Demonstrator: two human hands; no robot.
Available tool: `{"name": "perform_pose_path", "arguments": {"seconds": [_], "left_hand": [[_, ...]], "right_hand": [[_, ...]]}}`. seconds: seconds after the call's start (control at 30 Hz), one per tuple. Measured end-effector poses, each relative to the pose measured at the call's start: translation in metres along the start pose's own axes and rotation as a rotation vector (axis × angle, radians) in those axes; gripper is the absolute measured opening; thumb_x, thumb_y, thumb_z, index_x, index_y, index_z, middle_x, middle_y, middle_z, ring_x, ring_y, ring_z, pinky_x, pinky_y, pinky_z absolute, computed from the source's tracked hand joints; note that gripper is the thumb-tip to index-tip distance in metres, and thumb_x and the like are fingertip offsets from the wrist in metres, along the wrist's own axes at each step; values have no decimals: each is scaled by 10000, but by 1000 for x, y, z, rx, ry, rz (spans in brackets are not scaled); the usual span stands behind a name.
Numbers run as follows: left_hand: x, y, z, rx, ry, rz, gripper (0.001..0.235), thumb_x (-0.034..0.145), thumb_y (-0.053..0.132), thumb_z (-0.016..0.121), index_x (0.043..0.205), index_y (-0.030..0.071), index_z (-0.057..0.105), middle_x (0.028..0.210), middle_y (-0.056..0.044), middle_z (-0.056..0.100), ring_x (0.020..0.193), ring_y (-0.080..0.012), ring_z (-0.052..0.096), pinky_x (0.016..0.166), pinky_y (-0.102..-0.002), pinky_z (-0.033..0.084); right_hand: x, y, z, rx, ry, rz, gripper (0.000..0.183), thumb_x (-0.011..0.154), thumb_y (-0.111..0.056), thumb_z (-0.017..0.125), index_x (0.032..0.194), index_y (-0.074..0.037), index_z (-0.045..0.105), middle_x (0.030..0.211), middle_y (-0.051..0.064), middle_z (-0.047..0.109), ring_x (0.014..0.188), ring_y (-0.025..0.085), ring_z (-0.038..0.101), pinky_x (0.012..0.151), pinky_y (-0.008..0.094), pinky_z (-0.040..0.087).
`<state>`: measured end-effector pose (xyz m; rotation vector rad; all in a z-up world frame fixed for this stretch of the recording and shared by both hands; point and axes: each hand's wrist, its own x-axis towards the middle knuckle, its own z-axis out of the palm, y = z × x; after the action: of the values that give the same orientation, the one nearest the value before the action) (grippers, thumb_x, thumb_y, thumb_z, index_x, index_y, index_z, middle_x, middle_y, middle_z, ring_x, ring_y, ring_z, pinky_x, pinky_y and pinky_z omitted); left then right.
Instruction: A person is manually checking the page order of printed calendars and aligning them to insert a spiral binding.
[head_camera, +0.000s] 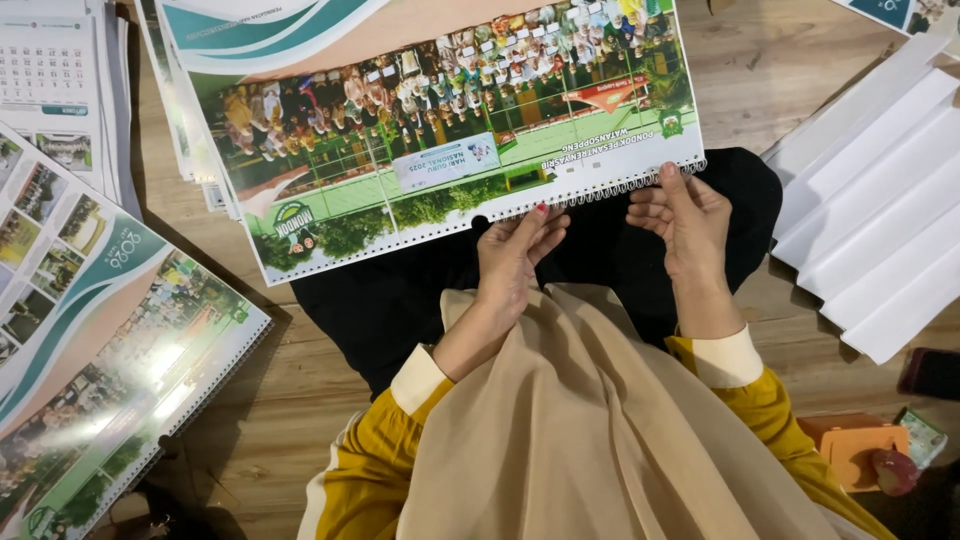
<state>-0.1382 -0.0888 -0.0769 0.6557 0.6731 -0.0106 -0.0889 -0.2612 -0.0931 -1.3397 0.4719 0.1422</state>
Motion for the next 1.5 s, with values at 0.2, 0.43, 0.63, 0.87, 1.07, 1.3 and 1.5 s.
{"name": "perform_pose_path", "arguments": {"seconds": [0.2, 0.43, 0.63, 0.87, 1.07, 1.3, 1.5], "left_hand": [[2, -6, -4, -32, -1, 9, 210, 776, 28, 671, 737, -83, 497, 877, -361, 585, 771, -377, 644, 688, -381, 568], [1, -9, -7, -77, -40, 12, 190, 805, 32, 645, 808, -118, 528, 906, -332, 595, 776, -345, 650, 691, -354, 575], [1, -8, -8, -76, -25, 38, 195, 786, 29, 663, 782, -105, 521, 876, -335, 598, 769, -361, 646, 699, -377, 569], [18, -23, -19, 14, 60, 100, 166, 744, -2, 692, 791, -88, 557, 802, -258, 631, 744, -343, 650, 682, -412, 568], [18, -22, -18, 42, 73, 152, 180, 731, 0, 713, 724, -107, 569, 754, -264, 635, 726, -365, 651, 669, -422, 569], [19, -21, -19, 81, 54, 176, 187, 735, -3, 711, 719, -135, 581, 762, -285, 632, 739, -374, 648, 675, -420, 568], [26, -27, -23, 72, 73, 267, 277, 715, -10, 725, 696, -77, 458, 712, -306, 613, 628, -355, 645, 568, -411, 560]], "right_hand": [[2, -1, 4, -27, 0, -60, 238, 904, -262, 611, 788, -64, 550, 722, 172, 633, 602, 218, 676, 564, 348, 598], [7, 4, 6, -30, -4, -61, 264, 913, -281, 600, 779, -64, 530, 719, 170, 628, 604, 214, 676, 561, 341, 599], [5, 5, 6, -35, 3, -61, 269, 905, -289, 611, 773, -67, 534, 720, 174, 628, 598, 217, 675, 555, 344, 596], [14, 18, -5, 29, 30, -17, 244, 879, -264, 627, 795, -55, 535, 700, 188, 623, 577, 227, 667, 547, 353, 591], [14, 10, 0, 82, 11, 32, 240, 853, -258, 642, 836, -43, 537, 720, 193, 629, 581, 226, 670, 562, 358, 592], [17, 16, 0, 124, -26, 102, 241, 833, -266, 663, 783, -63, 543, 719, 189, 635, 588, 233, 674, 560, 358, 592], [19, 27, 4, 26, 40, -14, 251, 856, -253, 648, 745, -62, 530, 703, 171, 633, 563, 210, 665, 539, 347, 592]]}}
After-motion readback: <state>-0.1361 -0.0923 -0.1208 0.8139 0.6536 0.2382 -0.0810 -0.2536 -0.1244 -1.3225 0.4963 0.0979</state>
